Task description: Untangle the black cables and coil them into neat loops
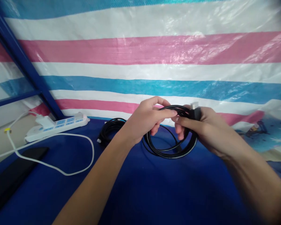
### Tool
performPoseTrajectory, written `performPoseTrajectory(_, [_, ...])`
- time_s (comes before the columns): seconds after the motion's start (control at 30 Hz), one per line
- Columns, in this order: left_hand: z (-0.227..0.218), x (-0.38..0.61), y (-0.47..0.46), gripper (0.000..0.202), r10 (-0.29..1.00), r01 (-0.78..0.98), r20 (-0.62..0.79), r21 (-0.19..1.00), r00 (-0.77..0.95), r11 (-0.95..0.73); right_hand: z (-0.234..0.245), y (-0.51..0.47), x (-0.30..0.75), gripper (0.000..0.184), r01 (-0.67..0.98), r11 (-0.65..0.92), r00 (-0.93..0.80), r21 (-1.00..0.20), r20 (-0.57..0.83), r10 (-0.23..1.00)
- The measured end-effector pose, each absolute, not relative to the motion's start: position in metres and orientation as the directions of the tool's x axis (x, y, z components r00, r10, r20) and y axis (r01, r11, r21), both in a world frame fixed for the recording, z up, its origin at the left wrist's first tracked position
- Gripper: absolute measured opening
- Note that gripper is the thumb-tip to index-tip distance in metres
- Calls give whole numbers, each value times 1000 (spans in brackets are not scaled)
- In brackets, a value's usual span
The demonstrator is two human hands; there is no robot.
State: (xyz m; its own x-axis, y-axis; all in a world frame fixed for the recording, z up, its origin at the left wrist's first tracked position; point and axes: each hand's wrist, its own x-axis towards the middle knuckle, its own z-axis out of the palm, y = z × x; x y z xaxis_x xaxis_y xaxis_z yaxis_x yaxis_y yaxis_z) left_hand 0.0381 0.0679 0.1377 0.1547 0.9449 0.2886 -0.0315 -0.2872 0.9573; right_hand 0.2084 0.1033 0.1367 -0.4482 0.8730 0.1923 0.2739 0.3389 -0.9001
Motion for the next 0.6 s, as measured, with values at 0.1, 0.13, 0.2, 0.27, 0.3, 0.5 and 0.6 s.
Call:
performPoseTrajectory(0.1, [139,40,67,19,943,-160,266,958,197,-237,137,102,208,33,152,230,-439,-961,143,887])
performPoseTrajectory(0.13, [140,40,66,20,941,-203,263,954,213,-221,138,101,208,32,95,197,-418,-976,141,897])
performPoseTrajectory(0.2, [141,42,65,24,930,-279,263,941,257,-189,138,100,207,28,-9,160,-373,-987,152,915])
performPoseTrajectory(0.27, [141,43,65,28,913,-351,266,924,308,-151,140,100,206,25,-98,142,-318,-985,166,934])
performPoseTrajectory(0.3, [140,44,66,25,903,-382,253,918,347,-110,141,99,206,25,-134,134,-287,-982,168,943])
performPoseTrajectory(0.5, [135,44,71,9,879,-489,151,866,452,102,147,98,208,34,-241,1,-346,-971,87,934])
performPoseTrajectory(0.6, [135,42,72,15,891,-510,190,858,412,52,146,97,214,41,-246,-72,-510,-967,66,858])
